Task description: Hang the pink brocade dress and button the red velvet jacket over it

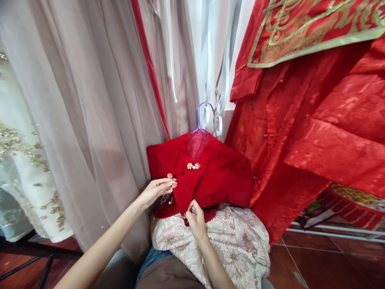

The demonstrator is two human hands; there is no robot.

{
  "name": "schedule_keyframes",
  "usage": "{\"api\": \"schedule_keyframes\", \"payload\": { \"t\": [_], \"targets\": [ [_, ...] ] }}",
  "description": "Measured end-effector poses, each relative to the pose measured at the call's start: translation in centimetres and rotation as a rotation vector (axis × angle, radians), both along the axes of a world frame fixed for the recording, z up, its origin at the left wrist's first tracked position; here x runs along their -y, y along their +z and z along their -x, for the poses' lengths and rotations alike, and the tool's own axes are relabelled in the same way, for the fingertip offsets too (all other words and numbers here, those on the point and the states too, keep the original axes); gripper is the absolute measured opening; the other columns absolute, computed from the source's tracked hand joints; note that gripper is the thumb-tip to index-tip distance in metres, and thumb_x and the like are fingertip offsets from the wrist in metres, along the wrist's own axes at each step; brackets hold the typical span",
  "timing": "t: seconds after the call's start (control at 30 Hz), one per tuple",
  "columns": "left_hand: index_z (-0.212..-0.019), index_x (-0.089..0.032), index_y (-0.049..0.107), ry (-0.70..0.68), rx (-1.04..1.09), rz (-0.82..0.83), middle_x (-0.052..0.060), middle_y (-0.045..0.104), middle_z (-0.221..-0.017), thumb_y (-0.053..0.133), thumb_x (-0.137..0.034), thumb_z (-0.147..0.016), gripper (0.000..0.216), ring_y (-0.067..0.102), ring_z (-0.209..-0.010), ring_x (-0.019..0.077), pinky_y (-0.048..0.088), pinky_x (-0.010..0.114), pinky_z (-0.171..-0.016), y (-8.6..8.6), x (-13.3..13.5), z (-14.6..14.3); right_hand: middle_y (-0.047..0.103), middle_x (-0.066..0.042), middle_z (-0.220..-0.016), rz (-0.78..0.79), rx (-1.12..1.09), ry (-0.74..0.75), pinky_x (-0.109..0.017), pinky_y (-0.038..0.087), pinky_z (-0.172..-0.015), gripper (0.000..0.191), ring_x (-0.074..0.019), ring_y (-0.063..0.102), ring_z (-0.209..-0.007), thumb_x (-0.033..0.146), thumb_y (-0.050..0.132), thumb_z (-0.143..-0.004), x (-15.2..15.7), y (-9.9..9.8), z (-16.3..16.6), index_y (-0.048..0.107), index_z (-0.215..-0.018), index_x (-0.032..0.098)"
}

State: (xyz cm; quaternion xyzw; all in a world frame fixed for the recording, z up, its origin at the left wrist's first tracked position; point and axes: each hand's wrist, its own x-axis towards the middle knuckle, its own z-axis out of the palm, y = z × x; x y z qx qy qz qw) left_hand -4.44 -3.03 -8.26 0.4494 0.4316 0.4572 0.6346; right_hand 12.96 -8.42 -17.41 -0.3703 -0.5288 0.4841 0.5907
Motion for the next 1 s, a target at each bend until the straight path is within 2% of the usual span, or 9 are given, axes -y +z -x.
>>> {"api": "schedule_keyframes", "payload": {
  "t": [0.1, 0.17, 0.23, 0.33, 0.43, 0.57, 0.63, 0.83, 1.0],
  "targets": [
    [-0.086, -0.011, 0.070, 0.051, 0.007, -0.018, 0.008, 0.073, -0.090, 0.082, -0.030, -0.061, 0.034, 0.067, -0.075, 0.0127, 0.053, 0.027, -0.080, -0.2, 0.1, -0.4, 0.051, 0.002, -0.067, -0.011, -0.005, 0.038, -0.023, 0.041, -0.059, 0.005, -0.0134, 0.046, -0.062, 0.025, 0.050, -0.071, 0.2, 0.5, 0.0, 0.050, -0.073, 0.020],
    [-0.086, -0.011, 0.068, 0.075, -0.023, -0.030, 0.008, 0.073, -0.087, 0.082, -0.033, -0.060, 0.037, 0.067, -0.074, 0.0137, 0.054, 0.029, -0.078, -0.4, 0.2, -0.7, 0.054, 0.001, -0.069, -0.004, -0.015, 0.053, -0.024, 0.042, -0.059, 0.014, -0.0141, 0.047, -0.062, 0.027, 0.049, -0.071, 0.5, 0.7, 0.0, 0.057, -0.080, 0.020],
    [-0.085, -0.011, 0.064, 0.093, -0.151, -0.069, 0.006, 0.072, -0.077, 0.080, -0.037, -0.061, 0.039, 0.066, -0.069, 0.0147, 0.054, 0.030, -0.073, -0.4, 0.3, -0.8, 0.056, 0.000, -0.068, 0.039, -0.033, 0.033, -0.024, 0.042, -0.054, 0.024, -0.0137, 0.046, -0.056, 0.030, 0.048, -0.071, 0.6, 0.6, -0.1, 0.062, -0.088, 0.020],
    [-0.086, -0.015, 0.057, 0.235, -0.515, -0.305, -0.001, 0.063, -0.063, 0.075, -0.039, -0.066, 0.036, 0.060, -0.058, 0.0127, 0.050, 0.026, -0.062, -0.1, 0.5, -0.8, 0.051, 0.002, -0.056, 0.125, -0.064, -0.044, -0.022, 0.036, -0.044, 0.031, -0.0116, 0.038, -0.045, 0.032, 0.044, -0.072, 0.7, -0.1, -0.2, 0.066, -0.088, 0.019],
    [-0.090, -0.019, 0.055, 0.340, -0.785, -0.622, -0.002, 0.059, -0.071, 0.066, -0.036, -0.076, 0.025, 0.056, -0.063, 0.0118, 0.047, 0.025, -0.063, 1.5, 0.8, -1.2, 0.045, 0.004, -0.048, 0.141, -0.056, -0.106, -0.022, 0.031, -0.039, 0.031, -0.0107, 0.034, -0.040, 0.034, 0.043, -0.074, 0.5, -0.8, -0.4, 0.069, -0.081, 0.017],
    [-0.102, -0.022, 0.062, 0.237, -1.000, -0.997, 0.005, 0.056, -0.100, 0.058, -0.029, -0.084, 0.020, 0.052, -0.095, 0.0184, 0.044, 0.033, -0.086, 4.4, 0.6, -3.2, 0.057, -0.001, -0.055, 0.085, -0.017, -0.190, -0.025, 0.042, -0.048, 0.034, -0.0154, 0.048, -0.050, 0.038, 0.044, -0.077, 0.4, -1.0, -0.6, 0.072, -0.081, 0.018],
    [-0.106, -0.023, 0.063, 0.208, -1.077, -1.108, 0.007, 0.053, -0.104, 0.057, -0.029, -0.085, 0.023, 0.049, -0.099, 0.0207, 0.042, 0.037, -0.090, 5.3, 0.0, -4.5, 0.065, -0.004, -0.065, 0.057, -0.001, -0.218, -0.027, 0.048, -0.059, 0.035, -0.0190, 0.056, -0.063, 0.039, 0.045, -0.078, 0.3, -0.8, -0.7, 0.073, -0.079, 0.019],
    [-0.091, -0.024, 0.070, 0.163, -1.147, -1.128, 0.005, 0.055, -0.097, 0.063, -0.034, -0.081, 0.015, 0.048, -0.093, 0.0204, 0.038, 0.036, -0.081, 6.1, -2.1, -6.7, 0.070, -0.006, -0.076, 0.036, 0.014, -0.223, -0.031, 0.050, -0.069, 0.037, -0.0225, 0.061, -0.074, 0.042, 0.045, -0.079, 0.2, -0.8, -0.7, 0.074, -0.078, 0.019],
    [-0.082, -0.021, 0.066, 0.052, -1.123, -1.171, 0.003, 0.061, -0.099, 0.064, -0.031, -0.080, 0.010, 0.051, -0.094, 0.0190, 0.034, 0.039, -0.089, 7.0, -2.4, -6.7, 0.068, -0.006, -0.070, 0.047, 0.016, -0.226, -0.030, 0.049, -0.066, 0.037, -0.0219, 0.060, -0.071, 0.044, 0.045, -0.080, 0.2, -0.8, -0.7, 0.073, -0.077, 0.019]
  ]
}}
